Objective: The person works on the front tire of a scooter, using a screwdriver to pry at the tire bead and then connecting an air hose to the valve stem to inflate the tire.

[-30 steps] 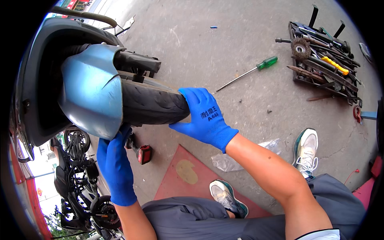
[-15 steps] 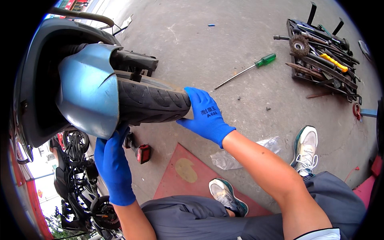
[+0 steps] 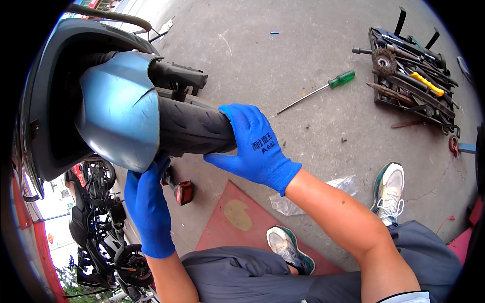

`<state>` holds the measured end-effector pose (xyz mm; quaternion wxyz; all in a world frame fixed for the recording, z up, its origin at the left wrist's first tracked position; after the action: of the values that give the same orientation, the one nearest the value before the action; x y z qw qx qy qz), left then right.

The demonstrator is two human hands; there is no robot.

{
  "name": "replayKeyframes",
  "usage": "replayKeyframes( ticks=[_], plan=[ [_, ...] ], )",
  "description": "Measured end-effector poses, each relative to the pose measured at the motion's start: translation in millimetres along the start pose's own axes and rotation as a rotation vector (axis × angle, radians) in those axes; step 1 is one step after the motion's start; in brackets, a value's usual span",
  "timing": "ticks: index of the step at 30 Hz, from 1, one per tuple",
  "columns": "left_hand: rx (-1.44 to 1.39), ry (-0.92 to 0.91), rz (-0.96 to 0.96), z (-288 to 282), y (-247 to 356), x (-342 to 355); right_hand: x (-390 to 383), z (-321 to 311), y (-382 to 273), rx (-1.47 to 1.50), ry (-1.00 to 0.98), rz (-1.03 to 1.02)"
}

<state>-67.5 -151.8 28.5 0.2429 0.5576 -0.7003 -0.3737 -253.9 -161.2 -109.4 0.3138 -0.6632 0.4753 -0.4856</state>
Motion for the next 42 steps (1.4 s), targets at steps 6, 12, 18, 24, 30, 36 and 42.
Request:
replayKeyframes(
  ticks=[6, 12, 18, 24, 30, 36, 42],
  plan=[
    [-0.058, 0.027, -0.048, 0.0, 1.3, 1.0, -22.9, 12.7, 33.4, -0.087, -0.025, 0.078],
    [-0.080, 0.024, -0.029, 1.2, -0.3, 0.1, -23.4, 28.6, 55.4, -0.102, -0.079, 0.122],
    [-0.072, 0.031, -0.074, 1.5, 2.7, -0.6, -22.5, 26.0, 50.8, -0.081, -0.053, 0.104],
    [-0.022, 0.018, -0.024, 1.2, 2.3, -0.1, -21.1, 26.8, 51.5, -0.062, -0.067, 0.110],
    [-0.090, 0.037, -0.030, 1.1, -1.4, 2.3, -17.1, 16.2, 39.8, -0.028, -0.070, 0.102],
    [-0.115, 0.029, -0.004, 1.6, -1.1, 0.9, -11.2, 1.7, 18.4, -0.007, -0.056, 0.057],
    [-0.091, 0.023, 0.025, 2.5, 0.8, 1.4, -26.1, 8.3, 40.0, -0.053, -0.074, 0.103]
  ],
)
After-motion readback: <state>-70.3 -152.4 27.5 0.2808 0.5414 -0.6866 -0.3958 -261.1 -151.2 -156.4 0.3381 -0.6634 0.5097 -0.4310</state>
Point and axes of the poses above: each hand's wrist, its own x-axis towards the middle knuckle, its own z-axis out of the palm, y = z × x, the point moved 5 cm from there along x, towards the middle knuckle, and after that the axes turned 13 degrees about -y, right-handed, at the moved point
